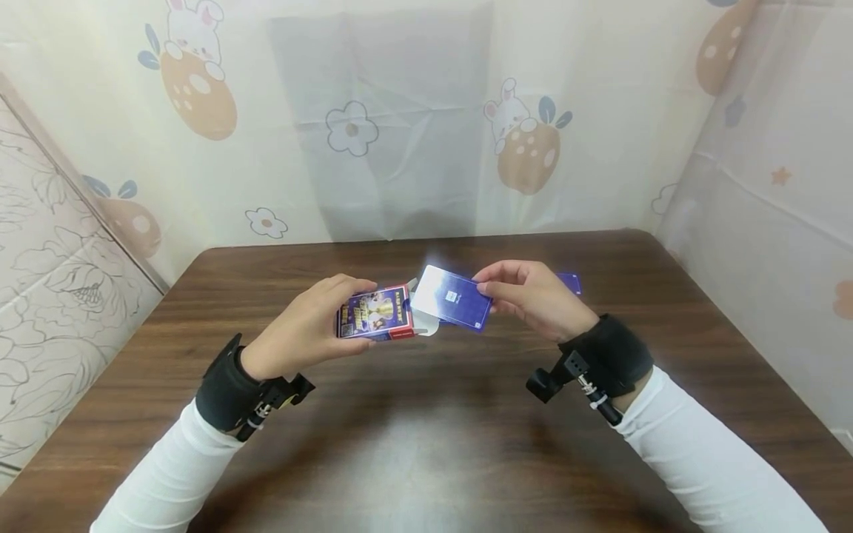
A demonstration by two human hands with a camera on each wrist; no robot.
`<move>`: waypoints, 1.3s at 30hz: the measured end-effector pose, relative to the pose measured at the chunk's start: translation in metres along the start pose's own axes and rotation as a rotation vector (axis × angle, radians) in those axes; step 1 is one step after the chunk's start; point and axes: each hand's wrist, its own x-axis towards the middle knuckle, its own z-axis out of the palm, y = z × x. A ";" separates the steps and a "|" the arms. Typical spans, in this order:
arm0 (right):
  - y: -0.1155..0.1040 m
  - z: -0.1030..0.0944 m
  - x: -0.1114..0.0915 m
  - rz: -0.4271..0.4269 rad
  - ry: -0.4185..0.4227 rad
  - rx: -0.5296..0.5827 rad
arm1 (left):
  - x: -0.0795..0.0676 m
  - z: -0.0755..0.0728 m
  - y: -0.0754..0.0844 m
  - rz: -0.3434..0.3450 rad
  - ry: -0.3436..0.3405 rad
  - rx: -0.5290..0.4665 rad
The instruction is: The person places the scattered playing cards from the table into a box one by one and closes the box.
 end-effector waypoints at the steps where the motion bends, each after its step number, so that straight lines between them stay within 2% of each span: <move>1: 0.000 0.000 0.000 0.002 0.002 -0.007 | 0.000 0.000 0.000 -0.001 -0.001 -0.002; 11: 0.003 0.007 -0.001 0.031 -0.049 -0.104 | 0.000 0.001 0.002 0.004 0.000 -0.010; 20: 0.007 0.010 -0.001 0.074 -0.065 -0.129 | 0.000 0.005 0.006 -0.005 -0.039 0.008; 29: 0.011 0.009 -0.001 0.087 -0.061 -0.126 | 0.000 0.006 0.006 0.013 -0.027 0.007; 39: 0.017 0.014 0.002 0.115 -0.110 -0.103 | 0.001 0.012 0.011 0.041 -0.073 -0.014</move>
